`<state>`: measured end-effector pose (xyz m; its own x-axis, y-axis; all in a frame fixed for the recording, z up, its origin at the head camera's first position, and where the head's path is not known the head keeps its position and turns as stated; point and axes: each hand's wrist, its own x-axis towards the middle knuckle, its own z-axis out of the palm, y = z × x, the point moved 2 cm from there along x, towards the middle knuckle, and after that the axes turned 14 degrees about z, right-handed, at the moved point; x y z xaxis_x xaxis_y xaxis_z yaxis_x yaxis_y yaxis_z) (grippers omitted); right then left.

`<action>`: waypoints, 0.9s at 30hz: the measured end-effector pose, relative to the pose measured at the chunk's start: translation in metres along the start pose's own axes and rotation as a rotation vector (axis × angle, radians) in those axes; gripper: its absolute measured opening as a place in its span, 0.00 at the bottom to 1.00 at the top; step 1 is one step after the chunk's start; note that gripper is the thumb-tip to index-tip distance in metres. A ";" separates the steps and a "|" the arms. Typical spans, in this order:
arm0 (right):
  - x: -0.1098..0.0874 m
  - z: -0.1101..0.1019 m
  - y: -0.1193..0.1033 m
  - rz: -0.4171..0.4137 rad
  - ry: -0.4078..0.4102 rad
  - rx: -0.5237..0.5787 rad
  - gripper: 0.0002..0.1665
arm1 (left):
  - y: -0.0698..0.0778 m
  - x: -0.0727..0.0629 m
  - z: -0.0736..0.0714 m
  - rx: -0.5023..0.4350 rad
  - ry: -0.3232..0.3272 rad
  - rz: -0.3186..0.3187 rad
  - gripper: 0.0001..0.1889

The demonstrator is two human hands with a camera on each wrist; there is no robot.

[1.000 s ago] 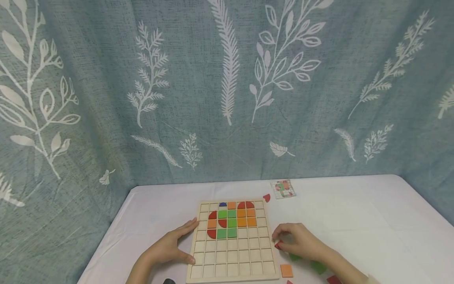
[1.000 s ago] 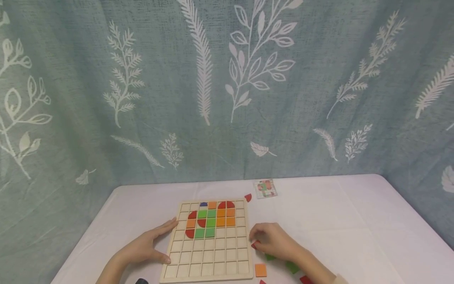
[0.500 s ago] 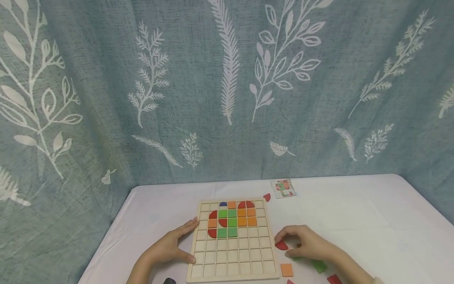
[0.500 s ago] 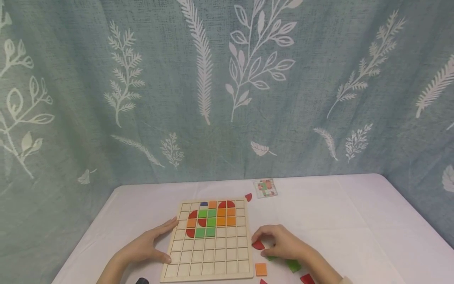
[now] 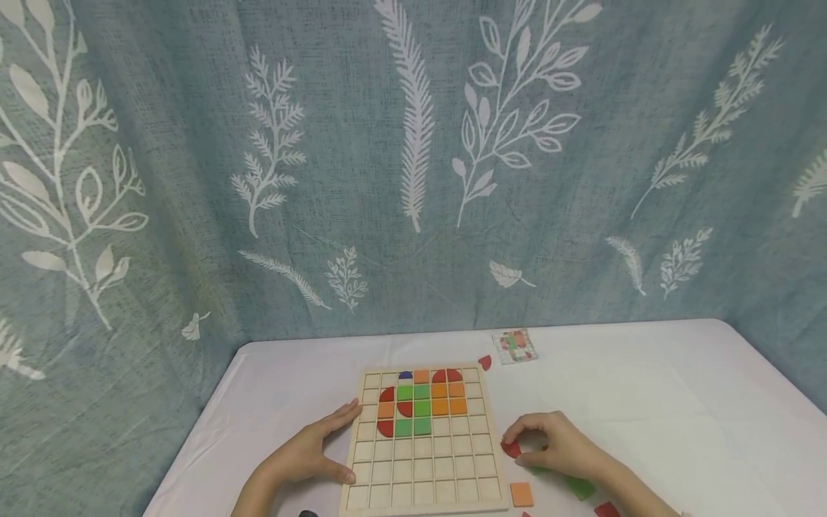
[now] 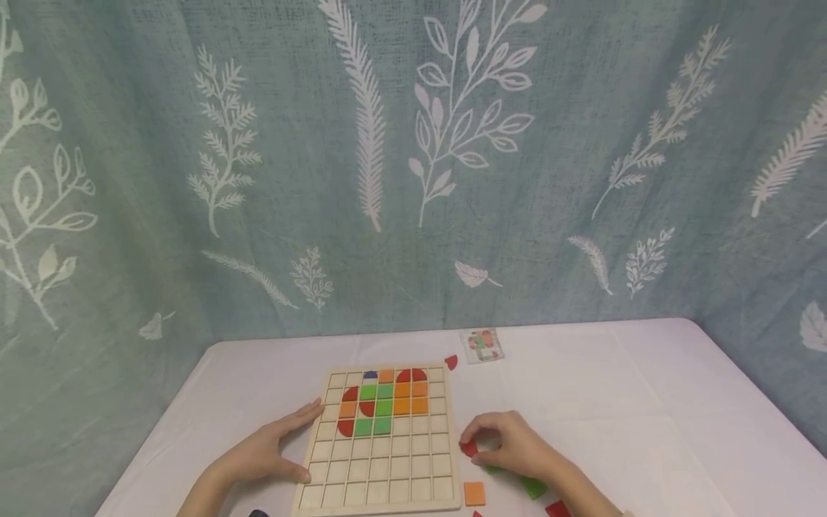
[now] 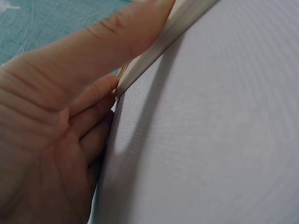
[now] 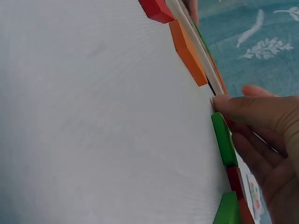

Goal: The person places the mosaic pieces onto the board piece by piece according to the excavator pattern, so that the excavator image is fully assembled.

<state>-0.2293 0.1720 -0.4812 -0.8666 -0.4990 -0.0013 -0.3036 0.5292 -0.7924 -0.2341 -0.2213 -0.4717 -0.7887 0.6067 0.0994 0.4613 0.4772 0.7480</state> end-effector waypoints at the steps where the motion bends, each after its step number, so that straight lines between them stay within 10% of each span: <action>1: 0.000 0.000 0.000 0.006 0.016 -0.005 0.11 | 0.000 0.000 0.000 -0.002 0.000 -0.001 0.54; 16: 0.034 0.028 -0.036 -0.083 0.097 0.127 0.11 | 0.000 -0.001 0.000 -0.001 0.014 -0.004 0.54; 27: 0.069 0.058 -0.058 -0.065 0.119 -0.041 0.09 | 0.001 -0.001 -0.001 -0.009 0.002 0.001 0.54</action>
<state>-0.2488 0.0669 -0.4714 -0.8846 -0.4498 0.1232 -0.3745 0.5275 -0.7625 -0.2330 -0.2219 -0.4702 -0.7889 0.6060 0.1020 0.4589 0.4705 0.7537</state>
